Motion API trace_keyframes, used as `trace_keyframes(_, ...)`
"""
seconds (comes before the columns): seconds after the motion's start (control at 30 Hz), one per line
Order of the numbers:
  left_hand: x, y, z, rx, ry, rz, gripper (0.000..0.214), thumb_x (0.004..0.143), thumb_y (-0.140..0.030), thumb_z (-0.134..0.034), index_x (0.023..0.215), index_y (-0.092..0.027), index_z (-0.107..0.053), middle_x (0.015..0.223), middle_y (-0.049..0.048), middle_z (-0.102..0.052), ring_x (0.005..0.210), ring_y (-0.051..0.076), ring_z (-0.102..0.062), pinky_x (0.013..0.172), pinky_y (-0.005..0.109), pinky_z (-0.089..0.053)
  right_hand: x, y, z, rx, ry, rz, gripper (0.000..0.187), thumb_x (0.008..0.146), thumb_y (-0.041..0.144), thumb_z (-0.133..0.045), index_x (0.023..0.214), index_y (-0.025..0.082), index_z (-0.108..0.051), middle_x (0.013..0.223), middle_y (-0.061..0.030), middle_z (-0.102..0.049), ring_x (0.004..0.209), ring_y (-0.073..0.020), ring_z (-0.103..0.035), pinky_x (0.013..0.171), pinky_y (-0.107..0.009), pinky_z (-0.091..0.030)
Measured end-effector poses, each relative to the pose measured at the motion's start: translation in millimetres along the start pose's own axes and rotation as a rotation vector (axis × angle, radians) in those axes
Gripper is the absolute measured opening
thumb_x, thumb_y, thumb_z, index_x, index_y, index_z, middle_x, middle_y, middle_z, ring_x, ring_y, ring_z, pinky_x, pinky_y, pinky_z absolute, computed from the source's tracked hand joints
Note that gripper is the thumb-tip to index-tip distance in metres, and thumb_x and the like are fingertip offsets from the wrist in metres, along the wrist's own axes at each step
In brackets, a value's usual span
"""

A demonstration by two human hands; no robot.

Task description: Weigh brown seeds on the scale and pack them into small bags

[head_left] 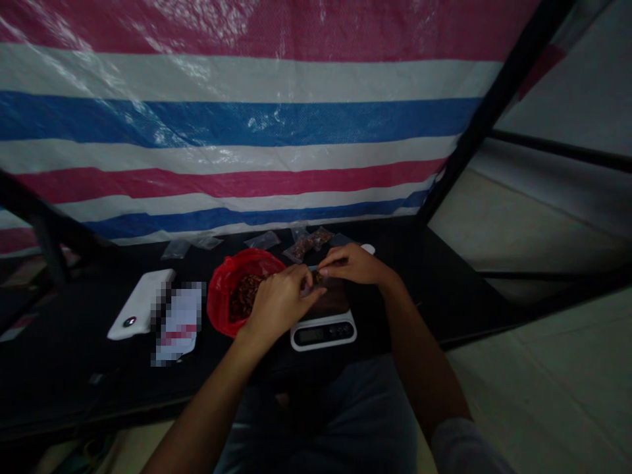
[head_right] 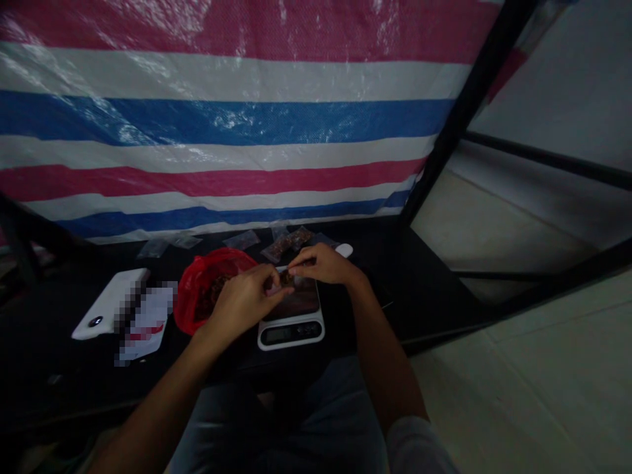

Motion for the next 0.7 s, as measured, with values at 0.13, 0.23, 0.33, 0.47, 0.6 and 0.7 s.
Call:
trace_keyframes(0.13, 2, 8, -0.4, -0.027, -0.006, 0.037, 0.019, 0.090, -0.041, -0.067, 0.084, -0.024, -0.061, 0.083, -0.0004, -0.071, 0.071, 0.019, -0.065, 0.061, 0.028, -0.033, -8, -16, 1, 0.039, 0.056, -0.128, 0.025, 0.082, 0.038, -0.072, 0.091, 0.016, -0.079, 0.084, -0.0052, -0.075, 0.075, -0.0174, -0.066, 0.069, -0.028, -0.049)
trace_keyframes(0.23, 1, 12, 0.0, -0.040, -0.003, 0.059, 0.018, 0.090, -0.042, -0.066, 0.086, -0.025, -0.061, 0.081, -0.0007, -0.070, 0.069, 0.019, -0.064, 0.060, 0.028, -0.033, -12, -29, -15, 0.048, 0.194, -0.224, 0.026, 0.077, 0.037, -0.076, 0.090, 0.015, -0.080, 0.080, -0.0050, -0.076, 0.071, -0.0168, -0.066, 0.064, -0.026, -0.047)
trace_keyframes(0.33, 0, 13, -1.5, -0.053, -0.005, 0.076, 0.019, 0.089, -0.043, -0.066, 0.087, -0.025, -0.061, 0.080, -0.0006, -0.071, 0.069, 0.019, -0.065, 0.060, 0.027, -0.034, -13, -32, -25, 0.021, 0.258, -0.248, 0.024, 0.076, 0.033, -0.077, 0.090, 0.015, -0.081, 0.079, -0.0047, -0.076, 0.070, -0.0163, -0.065, 0.064, -0.026, -0.046)
trace_keyframes(0.47, 1, 12, -3.9, -0.079, -0.005, 0.077, 0.017, 0.090, -0.042, -0.064, 0.087, -0.025, -0.061, 0.082, -0.0002, -0.072, 0.071, 0.020, -0.067, 0.061, 0.028, -0.036, -11, -26, -18, 0.006, 0.220, -0.230, 0.024, 0.078, 0.036, -0.075, 0.088, 0.014, -0.080, 0.080, -0.0054, -0.077, 0.071, -0.0167, -0.066, 0.065, -0.026, -0.047)
trace_keyframes(0.6, 1, 14, -3.5, -0.096, 0.001, 0.067, 0.010, 0.091, -0.035, -0.061, 0.090, -0.024, -0.063, 0.083, 0.0011, -0.073, 0.072, 0.021, -0.068, 0.062, 0.029, -0.038, -8, -10, -1, 0.033, 0.083, -0.126, 0.026, 0.080, 0.039, -0.075, 0.093, 0.017, -0.079, 0.088, -0.0054, -0.077, 0.079, -0.0183, -0.067, 0.071, -0.028, -0.050)
trace_keyframes(0.7, 0, 15, -2.2, -0.111, 0.011, 0.061, 0.009, 0.091, -0.032, -0.060, 0.090, -0.024, -0.064, 0.081, 0.0006, -0.072, 0.072, 0.020, -0.068, 0.061, 0.028, -0.038, -4, -3, 1, 0.103, 0.011, -0.060, 0.026, 0.080, 0.037, -0.076, 0.097, 0.018, -0.079, 0.094, -0.0060, -0.076, 0.086, -0.0191, -0.068, 0.077, -0.030, -0.052)
Point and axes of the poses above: each hand's wrist, its own x-axis towards the middle knuckle, its own z-axis out of the back of the hand, y = z × x, the point moved 10 cm from there along x, towards the middle knuckle
